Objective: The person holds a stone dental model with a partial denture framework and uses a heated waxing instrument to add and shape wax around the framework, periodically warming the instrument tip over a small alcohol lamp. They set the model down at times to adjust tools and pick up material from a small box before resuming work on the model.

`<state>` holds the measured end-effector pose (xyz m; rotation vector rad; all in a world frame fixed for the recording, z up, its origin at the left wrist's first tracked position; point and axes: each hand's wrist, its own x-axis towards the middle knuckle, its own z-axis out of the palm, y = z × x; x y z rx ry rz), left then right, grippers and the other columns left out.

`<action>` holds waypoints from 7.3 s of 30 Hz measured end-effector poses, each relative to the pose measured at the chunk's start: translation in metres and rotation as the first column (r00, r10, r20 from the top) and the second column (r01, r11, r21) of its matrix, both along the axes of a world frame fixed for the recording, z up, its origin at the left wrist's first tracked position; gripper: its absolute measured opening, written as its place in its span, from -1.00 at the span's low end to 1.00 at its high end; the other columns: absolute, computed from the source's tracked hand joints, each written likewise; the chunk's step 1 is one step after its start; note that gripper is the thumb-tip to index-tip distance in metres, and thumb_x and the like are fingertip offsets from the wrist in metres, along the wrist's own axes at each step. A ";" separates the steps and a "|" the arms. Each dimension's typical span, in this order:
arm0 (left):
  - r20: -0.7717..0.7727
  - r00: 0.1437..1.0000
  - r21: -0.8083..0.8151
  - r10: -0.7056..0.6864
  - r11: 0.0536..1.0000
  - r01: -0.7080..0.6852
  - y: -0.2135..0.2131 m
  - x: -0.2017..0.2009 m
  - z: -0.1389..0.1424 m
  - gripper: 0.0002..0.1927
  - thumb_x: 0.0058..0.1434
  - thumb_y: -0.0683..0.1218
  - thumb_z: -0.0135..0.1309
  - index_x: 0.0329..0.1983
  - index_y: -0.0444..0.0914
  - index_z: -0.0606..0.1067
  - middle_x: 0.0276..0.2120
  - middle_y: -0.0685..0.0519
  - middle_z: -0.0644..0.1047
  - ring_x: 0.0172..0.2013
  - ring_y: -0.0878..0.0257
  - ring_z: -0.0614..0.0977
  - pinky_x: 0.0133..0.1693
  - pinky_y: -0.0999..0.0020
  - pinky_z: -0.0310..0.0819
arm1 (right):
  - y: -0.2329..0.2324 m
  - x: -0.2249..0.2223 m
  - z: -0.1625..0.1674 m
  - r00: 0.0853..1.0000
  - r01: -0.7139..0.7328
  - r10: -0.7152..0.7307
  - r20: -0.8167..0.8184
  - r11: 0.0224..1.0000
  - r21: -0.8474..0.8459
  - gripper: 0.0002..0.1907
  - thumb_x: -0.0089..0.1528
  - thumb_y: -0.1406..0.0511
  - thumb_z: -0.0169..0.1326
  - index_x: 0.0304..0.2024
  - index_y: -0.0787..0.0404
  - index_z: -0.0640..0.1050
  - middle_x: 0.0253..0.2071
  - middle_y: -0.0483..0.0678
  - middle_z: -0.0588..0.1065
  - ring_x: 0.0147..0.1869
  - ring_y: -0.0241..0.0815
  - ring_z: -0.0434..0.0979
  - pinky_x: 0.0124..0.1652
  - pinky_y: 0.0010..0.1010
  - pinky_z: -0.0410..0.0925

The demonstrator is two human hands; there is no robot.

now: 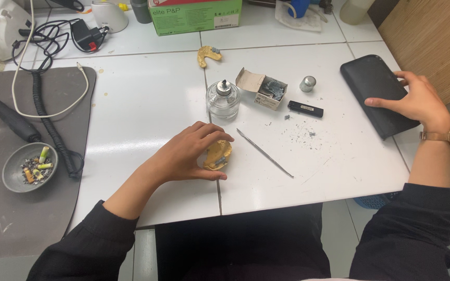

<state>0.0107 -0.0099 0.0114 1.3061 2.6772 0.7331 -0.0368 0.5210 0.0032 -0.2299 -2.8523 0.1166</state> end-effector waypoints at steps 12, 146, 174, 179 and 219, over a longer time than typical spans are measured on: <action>-0.224 0.974 0.306 0.015 0.951 0.055 0.006 0.009 0.005 -0.46 0.08 0.14 0.37 0.08 -0.08 0.48 0.05 0.06 0.52 0.10 0.10 0.51 0.14 0.15 0.50 | -0.053 0.051 0.033 0.998 -0.048 0.027 -0.049 0.871 -0.490 -0.29 0.21 0.21 0.35 0.35 0.14 0.36 -0.02 0.31 0.55 -0.11 0.07 0.65 -0.27 -0.21 0.50; -0.423 0.629 0.177 0.653 0.740 -0.649 -0.120 0.052 -0.004 -0.77 0.36 -0.18 0.04 0.06 -0.22 0.52 -0.05 -0.04 0.54 -0.11 -0.02 0.58 -0.07 0.11 0.50 | -0.350 0.100 -0.007 0.281 -0.894 0.951 -0.133 0.309 0.325 -0.36 0.27 -0.13 0.08 0.29 0.01 0.49 0.04 -0.19 0.53 0.13 -0.20 0.41 -0.23 -0.49 0.47; -0.291 0.714 -0.093 0.636 0.724 -0.683 -0.112 0.012 0.000 -0.65 0.12 0.02 0.28 -0.21 -0.27 0.45 -0.12 -0.06 0.44 -0.01 -0.02 0.50 -0.16 0.08 0.58 | -0.363 0.085 -0.017 0.404 -0.886 0.915 -0.006 0.393 0.247 -0.06 0.23 -0.17 0.04 0.46 0.24 0.16 0.37 0.06 0.30 0.21 0.01 0.28 0.10 -0.18 0.23; -0.262 0.732 -0.153 0.629 0.722 -0.675 -0.110 0.008 0.013 -0.56 -0.03 -0.03 0.31 -0.11 -0.21 0.44 -0.11 -0.04 0.46 -0.03 -0.05 0.52 -0.16 0.04 0.57 | -0.363 0.083 -0.018 0.396 -0.889 0.918 -0.007 0.386 0.247 -0.07 0.23 -0.15 0.06 0.45 0.25 0.17 0.38 0.08 0.29 0.23 0.03 0.29 0.14 -0.16 0.23; -0.301 0.689 -0.112 0.659 0.693 -0.712 -0.097 -0.049 -0.004 -0.50 -0.05 -0.11 0.27 0.02 -0.28 0.57 -0.10 -0.10 0.60 -0.14 -0.03 0.65 -0.17 0.07 0.58 | -0.368 0.090 -0.023 0.425 -0.884 0.905 -0.016 0.419 0.207 -0.07 0.25 -0.13 0.07 0.46 0.27 0.14 0.36 0.10 0.30 0.26 0.05 0.27 0.17 -0.13 0.24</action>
